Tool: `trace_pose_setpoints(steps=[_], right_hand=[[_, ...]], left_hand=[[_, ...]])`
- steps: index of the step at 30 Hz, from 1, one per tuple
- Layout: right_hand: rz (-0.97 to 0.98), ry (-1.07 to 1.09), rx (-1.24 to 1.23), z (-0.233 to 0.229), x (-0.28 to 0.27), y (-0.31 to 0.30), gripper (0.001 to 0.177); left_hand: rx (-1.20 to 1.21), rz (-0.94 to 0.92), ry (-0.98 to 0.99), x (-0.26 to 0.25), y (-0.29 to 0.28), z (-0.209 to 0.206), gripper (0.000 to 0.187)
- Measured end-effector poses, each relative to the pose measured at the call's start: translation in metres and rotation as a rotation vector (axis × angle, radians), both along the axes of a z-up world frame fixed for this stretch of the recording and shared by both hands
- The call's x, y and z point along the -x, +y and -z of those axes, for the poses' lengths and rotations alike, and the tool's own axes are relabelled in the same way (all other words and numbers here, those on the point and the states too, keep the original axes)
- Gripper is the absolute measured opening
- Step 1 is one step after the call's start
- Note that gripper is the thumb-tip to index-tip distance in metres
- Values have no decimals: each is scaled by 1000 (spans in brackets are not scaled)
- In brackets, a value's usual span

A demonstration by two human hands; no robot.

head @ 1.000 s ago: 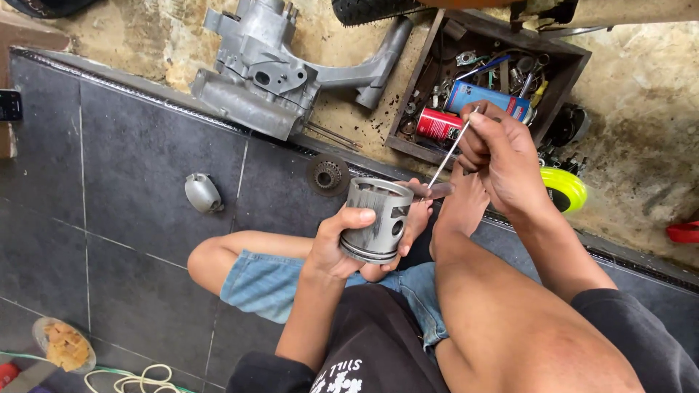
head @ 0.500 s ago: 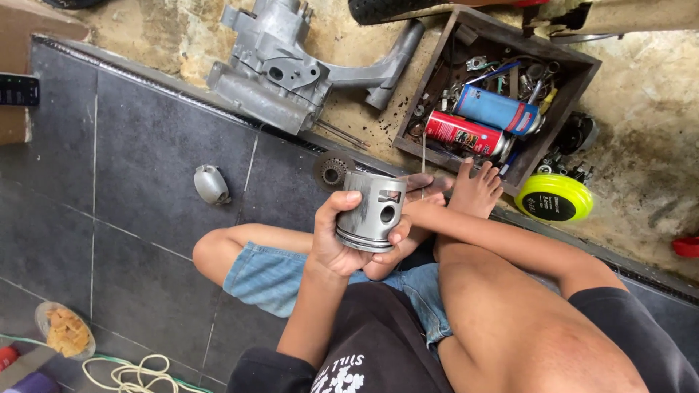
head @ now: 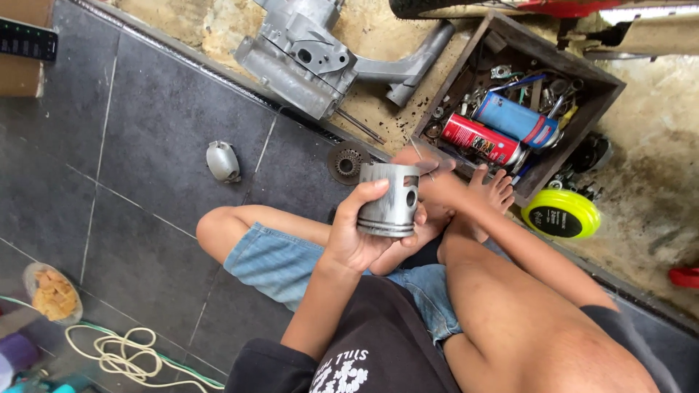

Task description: The person sits on the floor and uses a small metal tool to scrape and clean the inside of a motorcycle piston. They briefly reach into a nearby wooden box to retrieve a different tool before continuing to clean the piston's interior surface.

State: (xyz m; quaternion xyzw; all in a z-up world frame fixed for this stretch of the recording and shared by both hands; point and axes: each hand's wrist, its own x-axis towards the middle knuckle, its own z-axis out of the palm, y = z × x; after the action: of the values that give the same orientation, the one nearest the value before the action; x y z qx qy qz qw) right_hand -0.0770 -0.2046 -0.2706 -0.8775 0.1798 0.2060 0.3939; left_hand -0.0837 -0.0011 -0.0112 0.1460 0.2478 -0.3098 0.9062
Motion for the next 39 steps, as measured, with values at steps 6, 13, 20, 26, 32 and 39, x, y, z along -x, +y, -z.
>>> trace_pose_setpoints(steps=[6,13,20,26,32,39], right_hand=[[-409,-735,-652,-202,-61,-28,55],[-865,-532,-471,-247,-54,-46,33],[-341,-604,-577,-252,-25,-95,17],[-567,-735,-1054,-247,-9,-137,154],[-314,-883,-884,-293,-7,-81,15],[-143,-814,-1078,-308,-14,-22,31]], left_hand=[[150,-18,30,9,0,-7,44],[330,129,-21,10,-2,-3,46],[100,-127,-110,-11,-10,-60,45],[-278,-434,-474,-27,-45,-78,57],[-450,-360,-548,-28,-57,-100,61],[-588,-305,-529,-18,-52,-104,58]])
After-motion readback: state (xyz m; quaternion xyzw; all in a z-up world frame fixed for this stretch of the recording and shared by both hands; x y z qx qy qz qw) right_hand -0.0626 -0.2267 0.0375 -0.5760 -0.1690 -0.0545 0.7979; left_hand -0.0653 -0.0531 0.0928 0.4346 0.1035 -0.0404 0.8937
